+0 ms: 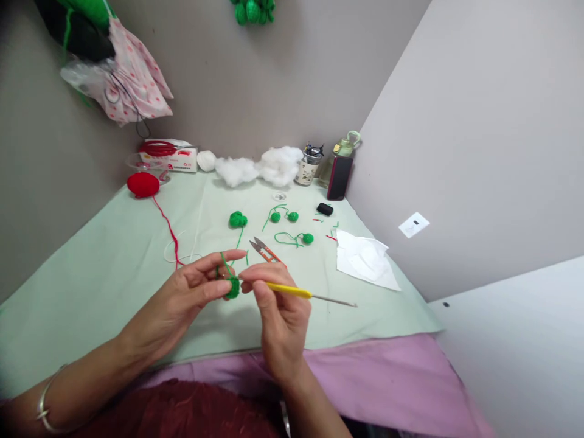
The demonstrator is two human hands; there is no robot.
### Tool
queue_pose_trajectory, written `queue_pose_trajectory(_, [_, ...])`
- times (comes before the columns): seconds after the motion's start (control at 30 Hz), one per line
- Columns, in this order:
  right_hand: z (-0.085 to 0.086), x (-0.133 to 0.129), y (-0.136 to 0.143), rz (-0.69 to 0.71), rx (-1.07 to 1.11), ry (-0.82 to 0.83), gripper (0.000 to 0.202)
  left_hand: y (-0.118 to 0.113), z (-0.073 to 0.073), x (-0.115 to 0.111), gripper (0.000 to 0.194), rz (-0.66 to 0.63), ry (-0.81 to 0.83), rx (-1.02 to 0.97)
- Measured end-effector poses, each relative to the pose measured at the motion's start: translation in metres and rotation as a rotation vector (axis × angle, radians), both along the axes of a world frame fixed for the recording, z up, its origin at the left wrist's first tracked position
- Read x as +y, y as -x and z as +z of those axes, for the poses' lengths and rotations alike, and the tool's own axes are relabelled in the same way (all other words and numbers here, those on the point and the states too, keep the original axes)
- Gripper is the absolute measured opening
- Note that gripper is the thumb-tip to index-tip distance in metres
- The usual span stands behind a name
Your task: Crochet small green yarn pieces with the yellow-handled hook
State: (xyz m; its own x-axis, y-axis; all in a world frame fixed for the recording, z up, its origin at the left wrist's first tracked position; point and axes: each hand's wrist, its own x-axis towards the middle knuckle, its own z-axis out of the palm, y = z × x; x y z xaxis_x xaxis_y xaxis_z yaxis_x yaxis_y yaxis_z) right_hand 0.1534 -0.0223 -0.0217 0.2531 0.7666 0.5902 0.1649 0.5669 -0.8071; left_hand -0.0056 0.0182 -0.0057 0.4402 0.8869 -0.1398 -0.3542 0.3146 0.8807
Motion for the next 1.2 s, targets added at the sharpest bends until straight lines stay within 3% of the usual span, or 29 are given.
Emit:
queue_pose_trajectory(0.13, [-0.01,0.001,0.003,-0.053,-0.168,-0.081,0.028,-0.007,-0.005,-0.004,0.037,0.04,-0.065,0.012])
queue_pose_trajectory(0.27, [-0.018,-0.002,0.0,-0.192,-0.41,-0.226,0.04,-0.009,-0.005,-0.001,0.039,-0.023,0.056,-0.053])
queue_pose_trajectory(0.37, [-0.013,-0.001,-0.004,-0.154,-0.214,-0.116,0.028,-0.006,-0.002,0.004,0.032,-0.041,0.142,-0.082])
queue_pose_trajectory(0.47, [-0.005,0.003,-0.005,-0.03,0.03,-0.002,0.022,-0.004,-0.001,0.005,0.028,0.018,0.093,-0.054])
queue_pose_trajectory(0.57, [-0.004,0.005,-0.002,0.046,0.037,0.034,0.018,-0.005,-0.003,0.003,0.026,0.003,-0.005,-0.025])
queue_pose_trajectory(0.8, [-0.014,0.004,-0.004,0.045,0.111,0.077,0.017,-0.003,-0.011,0.001,0.038,0.03,-0.065,0.091])
queue_pose_trajectory(1.03, [-0.011,0.008,-0.004,0.122,0.322,0.185,0.018,-0.005,-0.005,0.0,0.03,-0.047,0.103,-0.063])
queue_pose_trajectory(1.2, [-0.01,0.01,-0.002,0.175,0.398,0.171,0.016,-0.006,-0.002,-0.002,0.026,-0.068,0.042,-0.104])
